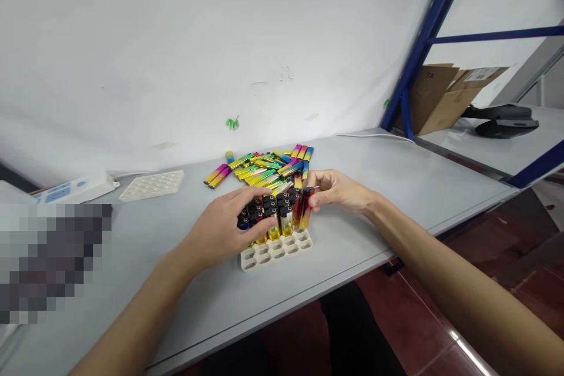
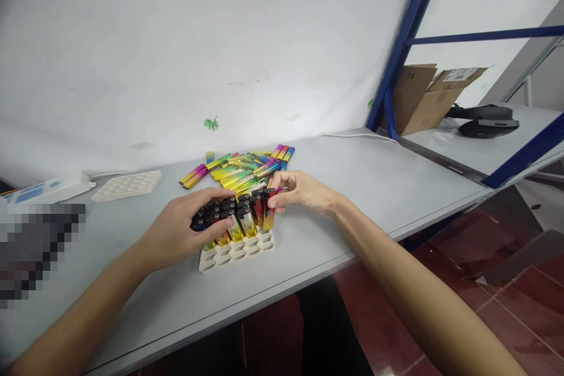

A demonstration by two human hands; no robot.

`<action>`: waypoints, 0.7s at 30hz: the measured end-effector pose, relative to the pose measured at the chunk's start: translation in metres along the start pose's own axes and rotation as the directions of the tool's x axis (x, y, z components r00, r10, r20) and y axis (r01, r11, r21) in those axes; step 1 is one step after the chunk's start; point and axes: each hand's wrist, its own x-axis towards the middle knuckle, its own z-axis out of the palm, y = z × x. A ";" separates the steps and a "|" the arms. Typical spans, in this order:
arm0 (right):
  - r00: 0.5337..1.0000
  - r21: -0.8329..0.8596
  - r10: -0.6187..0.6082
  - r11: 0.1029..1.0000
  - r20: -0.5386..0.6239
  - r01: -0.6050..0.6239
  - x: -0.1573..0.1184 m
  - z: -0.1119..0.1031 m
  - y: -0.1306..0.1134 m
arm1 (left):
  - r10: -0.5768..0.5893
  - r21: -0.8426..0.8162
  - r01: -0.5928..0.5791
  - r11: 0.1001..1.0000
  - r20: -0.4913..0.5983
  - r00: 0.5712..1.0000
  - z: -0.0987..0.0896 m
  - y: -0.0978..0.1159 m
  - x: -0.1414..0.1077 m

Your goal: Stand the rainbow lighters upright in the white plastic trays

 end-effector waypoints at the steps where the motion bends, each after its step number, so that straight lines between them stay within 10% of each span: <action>1: 1.000 -0.006 -0.010 1.000 0.007 0.010 0.000 0.001 -0.001 | -0.002 0.002 0.002 1.000 -0.001 1.000 0.000 0.000 0.000; 21: 0.998 -0.048 0.056 0.997 0.001 -0.056 0.001 0.006 -0.003 | -0.019 0.029 0.019 0.999 0.011 1.000 0.000 0.001 -0.001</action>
